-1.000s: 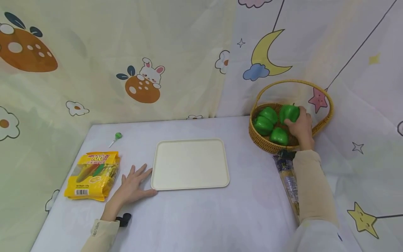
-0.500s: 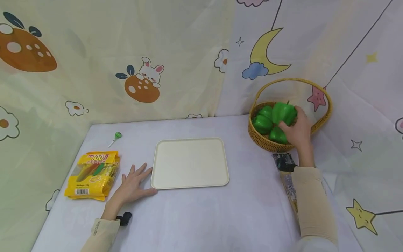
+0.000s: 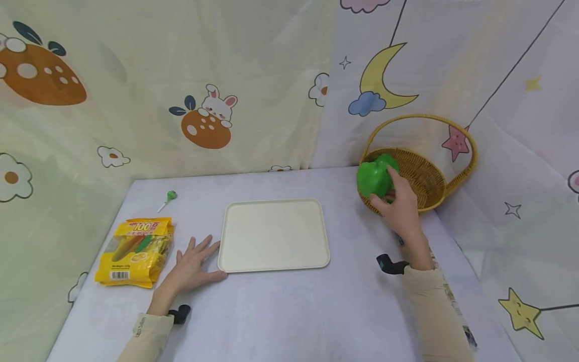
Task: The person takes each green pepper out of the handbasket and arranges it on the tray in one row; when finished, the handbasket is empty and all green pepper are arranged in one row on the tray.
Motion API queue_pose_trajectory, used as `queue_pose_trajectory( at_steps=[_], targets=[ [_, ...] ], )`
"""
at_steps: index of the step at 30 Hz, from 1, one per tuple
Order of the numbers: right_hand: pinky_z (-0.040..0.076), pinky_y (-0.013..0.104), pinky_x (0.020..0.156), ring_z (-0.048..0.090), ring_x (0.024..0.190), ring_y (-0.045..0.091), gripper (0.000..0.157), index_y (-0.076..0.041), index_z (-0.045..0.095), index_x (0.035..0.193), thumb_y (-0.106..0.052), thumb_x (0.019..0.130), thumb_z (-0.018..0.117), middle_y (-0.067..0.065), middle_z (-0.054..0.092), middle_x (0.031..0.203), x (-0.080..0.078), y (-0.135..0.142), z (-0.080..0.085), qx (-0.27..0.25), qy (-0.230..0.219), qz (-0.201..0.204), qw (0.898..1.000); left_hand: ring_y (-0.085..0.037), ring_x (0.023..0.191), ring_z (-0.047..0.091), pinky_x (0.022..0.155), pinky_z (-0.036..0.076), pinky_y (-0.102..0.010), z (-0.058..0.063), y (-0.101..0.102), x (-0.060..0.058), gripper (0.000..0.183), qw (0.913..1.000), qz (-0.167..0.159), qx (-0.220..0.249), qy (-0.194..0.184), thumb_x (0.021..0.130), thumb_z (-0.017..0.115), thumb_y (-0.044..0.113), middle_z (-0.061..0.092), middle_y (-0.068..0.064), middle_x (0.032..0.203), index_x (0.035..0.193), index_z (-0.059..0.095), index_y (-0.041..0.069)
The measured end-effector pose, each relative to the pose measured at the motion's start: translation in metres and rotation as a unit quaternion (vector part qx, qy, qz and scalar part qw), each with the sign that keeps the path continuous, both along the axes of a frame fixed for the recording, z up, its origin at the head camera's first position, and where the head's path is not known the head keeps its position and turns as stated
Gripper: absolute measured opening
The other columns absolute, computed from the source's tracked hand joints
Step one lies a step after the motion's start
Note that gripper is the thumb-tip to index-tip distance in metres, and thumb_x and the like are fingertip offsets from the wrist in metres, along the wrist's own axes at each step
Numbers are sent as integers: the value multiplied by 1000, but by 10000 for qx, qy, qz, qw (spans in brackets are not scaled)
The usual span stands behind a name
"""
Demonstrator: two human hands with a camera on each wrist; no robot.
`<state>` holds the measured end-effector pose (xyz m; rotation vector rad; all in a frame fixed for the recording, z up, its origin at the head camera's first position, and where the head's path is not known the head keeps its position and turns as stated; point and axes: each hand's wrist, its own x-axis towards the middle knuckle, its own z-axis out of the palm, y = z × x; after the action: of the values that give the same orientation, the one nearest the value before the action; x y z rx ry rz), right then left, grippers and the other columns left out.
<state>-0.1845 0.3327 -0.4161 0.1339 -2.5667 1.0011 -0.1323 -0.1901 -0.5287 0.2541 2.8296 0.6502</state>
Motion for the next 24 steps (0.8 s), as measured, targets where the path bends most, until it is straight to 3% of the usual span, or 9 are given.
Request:
queue_pose_trajectory(
  at_steps=[3,5,8,10,13,15,17,20,24],
  targets=[
    [34,-7,79,66,100,48,81,-4,32,156,-8,87,73,33,50,136,4,-17,-6,111,134,160,9997,-57,152,6,109,5,-86,0,1,0,97,10000,6,-18,2,73,78,65,28,-17,166,153,43,24],
    [44,0,82,66,100,46,81,-3,33,155,-6,86,74,32,51,135,6,-28,-9,151,227,273,9993,-57,153,6,110,5,-86,0,1,0,97,10000,22,-36,-11,73,78,66,28,-16,166,153,43,25],
    [46,3,84,67,102,46,81,-4,34,155,-3,85,74,29,50,137,8,-44,-13,85,280,497,9983,-57,152,7,109,6,-86,-1,1,0,97,10000,6,-50,24,73,78,67,29,-16,166,153,44,24],
    [47,1,85,67,103,45,81,-4,35,155,-2,84,74,28,50,137,10,-54,-15,-40,303,662,9973,-57,152,7,109,6,-86,-1,1,0,97,10000,0,-65,36,73,77,67,29,-16,166,153,44,24],
    [39,-7,85,69,102,44,79,-4,37,153,-2,84,75,28,51,135,10,-67,-17,-137,376,883,9953,-57,152,7,110,6,-85,-1,1,0,97,9999,-3,-94,43,73,77,67,29,-16,166,153,44,24],
    [52,4,85,70,100,43,78,-3,39,152,-2,83,76,27,52,134,11,-76,-18,-144,443,989,9940,-57,152,7,110,6,-85,-1,2,-1,97,9999,4,-124,29,73,77,68,29,-16,166,153,44,24],
    [61,22,85,71,97,42,77,-2,41,149,-2,82,77,26,53,132,10,-84,-20,-169,494,1095,9926,-57,152,7,110,6,-85,0,2,-1,97,9999,15,-143,17,74,76,67,29,-16,166,153,43,24],
    [62,51,83,71,97,41,75,-1,42,147,-3,81,78,26,52,131,9,-95,-26,-191,458,1263,9908,-57,152,8,110,6,-85,0,2,-1,96,9998,9,-181,34,74,77,67,29,-16,166,153,44,24],
    [61,53,85,70,100,40,74,0,41,145,-4,80,78,24,51,130,7,-111,-37,-107,251,1523,9880,-57,152,8,110,6,-85,0,1,-2,96,9998,12,-210,36,74,76,67,29,-16,166,153,44,24]
  ],
)
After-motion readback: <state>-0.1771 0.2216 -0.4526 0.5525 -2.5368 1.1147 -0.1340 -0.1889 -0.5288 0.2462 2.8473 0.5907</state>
